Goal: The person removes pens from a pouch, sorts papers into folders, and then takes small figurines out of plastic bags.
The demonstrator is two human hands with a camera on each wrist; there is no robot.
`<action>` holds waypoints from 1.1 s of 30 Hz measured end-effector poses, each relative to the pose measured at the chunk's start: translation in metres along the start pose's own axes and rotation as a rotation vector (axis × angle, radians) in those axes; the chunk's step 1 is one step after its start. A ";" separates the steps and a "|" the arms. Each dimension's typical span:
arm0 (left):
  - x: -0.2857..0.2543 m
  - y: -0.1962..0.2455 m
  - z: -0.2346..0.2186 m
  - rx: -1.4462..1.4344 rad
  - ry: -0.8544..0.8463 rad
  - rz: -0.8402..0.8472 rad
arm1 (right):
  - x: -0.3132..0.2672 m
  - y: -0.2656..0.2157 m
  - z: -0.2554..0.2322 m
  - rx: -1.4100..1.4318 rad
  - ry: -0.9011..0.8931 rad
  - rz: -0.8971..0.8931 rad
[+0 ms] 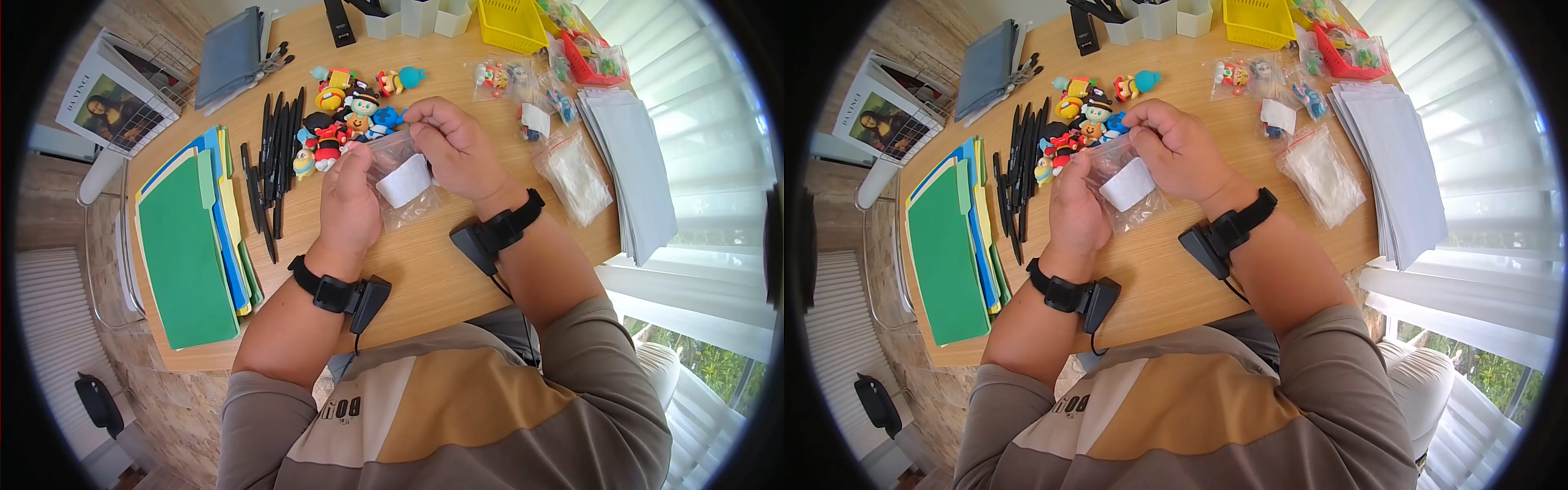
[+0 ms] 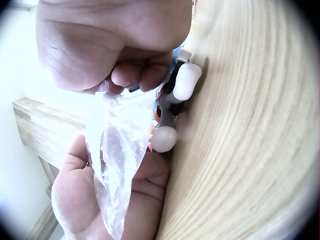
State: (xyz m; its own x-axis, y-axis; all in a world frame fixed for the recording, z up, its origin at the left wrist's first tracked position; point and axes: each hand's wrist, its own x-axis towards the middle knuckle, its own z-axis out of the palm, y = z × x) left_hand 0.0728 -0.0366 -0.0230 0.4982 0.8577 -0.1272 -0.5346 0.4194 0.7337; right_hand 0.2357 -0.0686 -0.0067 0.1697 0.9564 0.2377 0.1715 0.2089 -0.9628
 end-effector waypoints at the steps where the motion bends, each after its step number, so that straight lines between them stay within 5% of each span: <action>1: 0.000 0.000 0.000 0.010 -0.001 0.004 | 0.000 0.000 0.000 0.014 0.001 0.000; 33: -0.004 0.002 0.003 0.013 0.002 0.018 | -0.003 0.006 0.001 0.065 -0.057 -0.059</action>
State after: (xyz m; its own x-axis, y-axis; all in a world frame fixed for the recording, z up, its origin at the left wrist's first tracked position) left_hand 0.0719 -0.0405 -0.0191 0.4873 0.8657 -0.1148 -0.5345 0.3996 0.7447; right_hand 0.2349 -0.0704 -0.0135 0.1057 0.9516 0.2886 0.1161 0.2764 -0.9540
